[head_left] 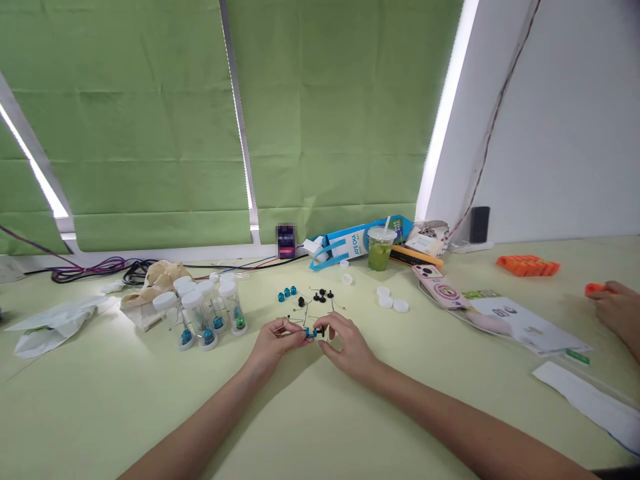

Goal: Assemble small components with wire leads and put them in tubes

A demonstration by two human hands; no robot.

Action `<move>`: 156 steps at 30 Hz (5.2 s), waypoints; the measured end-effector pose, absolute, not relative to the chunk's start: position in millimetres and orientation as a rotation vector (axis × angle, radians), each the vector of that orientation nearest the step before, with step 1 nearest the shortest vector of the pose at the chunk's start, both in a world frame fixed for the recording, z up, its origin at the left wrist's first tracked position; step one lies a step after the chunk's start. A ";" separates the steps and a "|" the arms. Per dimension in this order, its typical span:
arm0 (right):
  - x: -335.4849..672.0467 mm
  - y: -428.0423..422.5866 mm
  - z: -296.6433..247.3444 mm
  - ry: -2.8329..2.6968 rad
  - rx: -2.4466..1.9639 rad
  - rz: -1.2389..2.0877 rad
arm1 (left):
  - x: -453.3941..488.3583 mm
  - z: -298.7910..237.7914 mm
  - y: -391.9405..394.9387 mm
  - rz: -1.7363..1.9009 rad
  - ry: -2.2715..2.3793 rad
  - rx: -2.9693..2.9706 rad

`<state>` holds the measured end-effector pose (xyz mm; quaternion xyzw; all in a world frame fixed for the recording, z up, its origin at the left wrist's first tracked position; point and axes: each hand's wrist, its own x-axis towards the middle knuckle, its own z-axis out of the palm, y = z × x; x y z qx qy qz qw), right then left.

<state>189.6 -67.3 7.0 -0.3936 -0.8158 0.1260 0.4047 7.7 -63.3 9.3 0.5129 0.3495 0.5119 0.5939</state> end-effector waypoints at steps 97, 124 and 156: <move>191.3 -65.7 6.9 -2.073 -0.955 0.306 | 6.1 11.4 -62.7 1.198 0.815 1.237; 191.9 -65.2 5.3 -2.020 -0.920 0.282 | 9.1 10.3 -63.5 1.199 0.821 1.190; 191.7 -67.6 7.4 -2.037 -0.923 0.314 | 7.5 6.1 -60.6 1.176 0.815 1.185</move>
